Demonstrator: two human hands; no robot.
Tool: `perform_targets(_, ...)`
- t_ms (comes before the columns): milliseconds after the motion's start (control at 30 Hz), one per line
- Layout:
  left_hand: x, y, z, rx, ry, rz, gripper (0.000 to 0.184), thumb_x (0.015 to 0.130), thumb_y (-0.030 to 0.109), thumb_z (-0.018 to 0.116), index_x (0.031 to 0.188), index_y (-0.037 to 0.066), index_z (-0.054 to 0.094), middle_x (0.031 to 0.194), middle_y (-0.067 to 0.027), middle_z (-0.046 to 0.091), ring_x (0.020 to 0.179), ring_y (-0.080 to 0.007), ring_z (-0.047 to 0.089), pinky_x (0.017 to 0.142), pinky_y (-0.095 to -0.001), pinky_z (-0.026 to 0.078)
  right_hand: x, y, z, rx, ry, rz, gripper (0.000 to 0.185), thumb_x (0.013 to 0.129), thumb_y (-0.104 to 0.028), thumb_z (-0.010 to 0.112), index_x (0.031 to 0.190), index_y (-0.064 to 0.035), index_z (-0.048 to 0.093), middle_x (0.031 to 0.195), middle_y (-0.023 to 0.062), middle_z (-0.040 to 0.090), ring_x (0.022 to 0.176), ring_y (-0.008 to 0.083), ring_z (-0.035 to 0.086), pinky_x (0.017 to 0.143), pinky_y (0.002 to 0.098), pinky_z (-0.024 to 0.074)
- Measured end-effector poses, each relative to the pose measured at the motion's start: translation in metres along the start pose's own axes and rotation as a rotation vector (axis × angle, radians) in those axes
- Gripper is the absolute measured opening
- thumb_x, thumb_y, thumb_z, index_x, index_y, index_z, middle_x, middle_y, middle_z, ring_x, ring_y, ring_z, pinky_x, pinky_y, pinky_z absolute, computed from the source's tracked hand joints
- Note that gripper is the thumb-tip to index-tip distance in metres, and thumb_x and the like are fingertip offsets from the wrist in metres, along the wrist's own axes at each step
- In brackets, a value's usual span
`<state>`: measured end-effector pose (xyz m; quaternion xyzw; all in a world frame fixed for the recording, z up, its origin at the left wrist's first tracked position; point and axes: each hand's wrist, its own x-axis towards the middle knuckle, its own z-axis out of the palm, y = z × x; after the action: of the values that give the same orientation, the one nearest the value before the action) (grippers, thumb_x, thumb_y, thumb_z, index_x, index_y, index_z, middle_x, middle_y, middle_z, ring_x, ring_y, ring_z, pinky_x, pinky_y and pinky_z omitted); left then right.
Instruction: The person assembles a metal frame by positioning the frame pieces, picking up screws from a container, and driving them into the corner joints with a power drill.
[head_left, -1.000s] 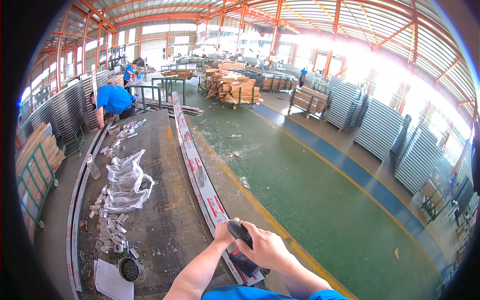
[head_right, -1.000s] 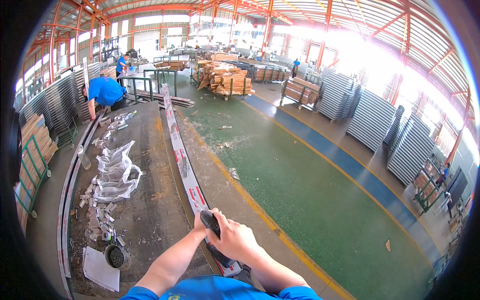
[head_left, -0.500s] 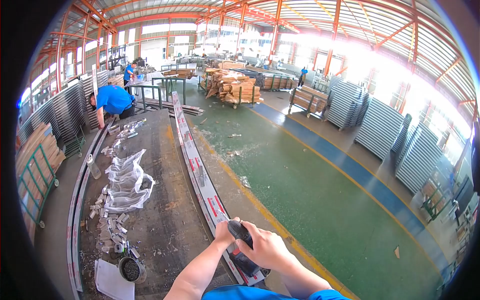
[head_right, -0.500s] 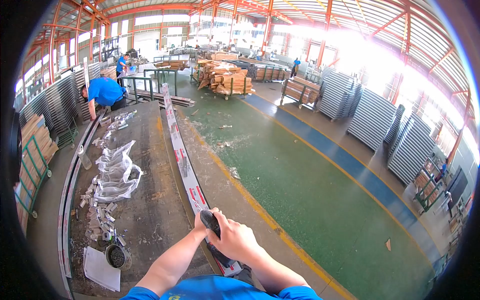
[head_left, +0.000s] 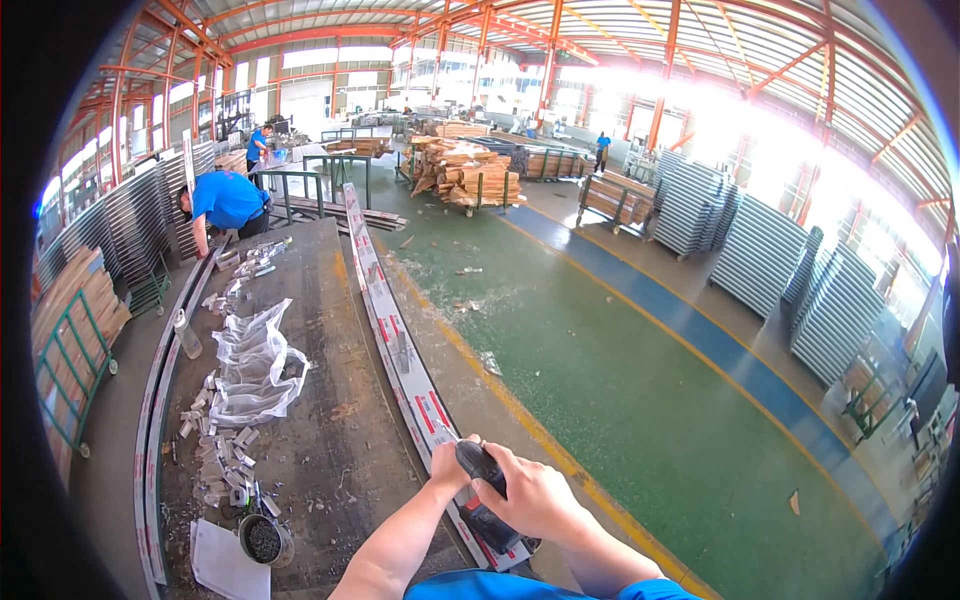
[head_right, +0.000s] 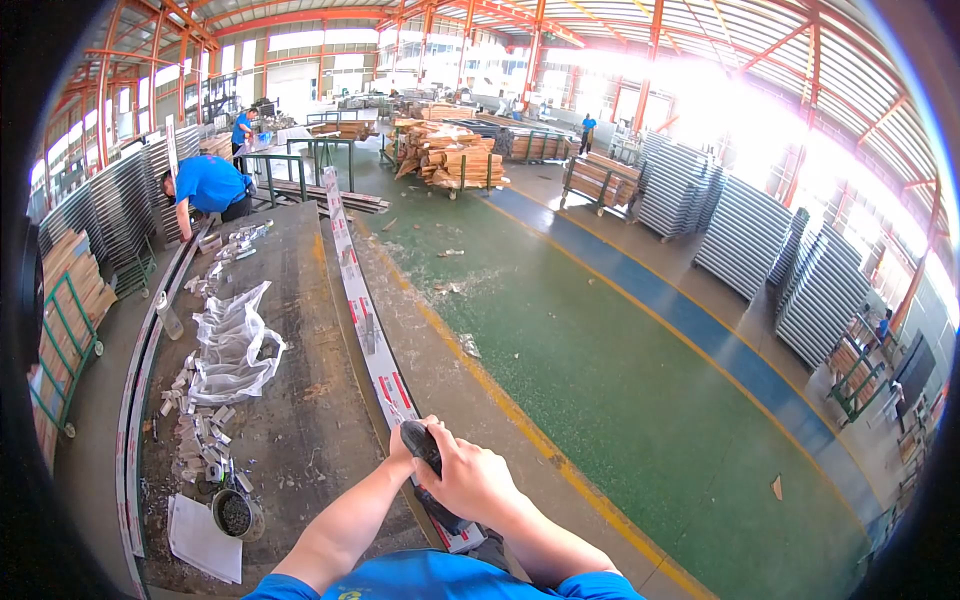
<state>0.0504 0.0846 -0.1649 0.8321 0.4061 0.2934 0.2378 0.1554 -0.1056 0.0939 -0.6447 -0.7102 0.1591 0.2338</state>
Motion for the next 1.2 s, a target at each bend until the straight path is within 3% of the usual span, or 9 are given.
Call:
perform_targets(567, -0.003, 0.011, -0.010, -0.090, 0.021, -0.050, 0.031, 0.092, 0.044, 0.055, 0.097, 0.014, 0.063, 0.090, -0.0149, 0.074, 0.088, -0.0389, 0.071, 0.075, -0.0489, 0.055, 0.001, -0.003, 0.000, -0.006, -0.014, 0.017, 0.057, 0.096, -0.042, 0.063, 0.140, -0.0096, 0.050, 0.098, 0.0228, 0.073, 0.090, 0.0428, 0.072, 0.077, 0.0504, 0.0578)
perform_targets(1167, -0.002, 0.030, -0.022, 0.114, -0.001, -0.002, 0.030, 0.093, 0.044, 0.055, 0.095, 0.015, 0.062, 0.088, -0.0146, 0.073, 0.086, -0.0384, 0.071, 0.072, -0.0485, 0.054, -0.001, 0.003, -0.004, 0.017, -0.040, -0.037, 0.059, 0.096, -0.039, 0.066, 0.141, -0.0067, 0.048, 0.106, 0.0247, 0.071, 0.098, 0.0428, 0.070, 0.081, 0.0500, 0.0570)
perform_targets(1200, -0.002, 0.037, -0.026, 0.138, 0.017, -0.009, 0.026, 0.096, 0.038, 0.053, 0.093, 0.013, 0.062, 0.087, -0.0130, 0.073, 0.085, -0.0349, 0.071, 0.073, -0.0443, 0.054, -0.002, 0.007, -0.003, 0.041, -0.040, -0.056, 0.061, 0.095, -0.038, 0.068, 0.142, -0.0064, 0.047, 0.107, 0.0249, 0.071, 0.098, 0.0429, 0.070, 0.082, 0.0492, 0.0567)
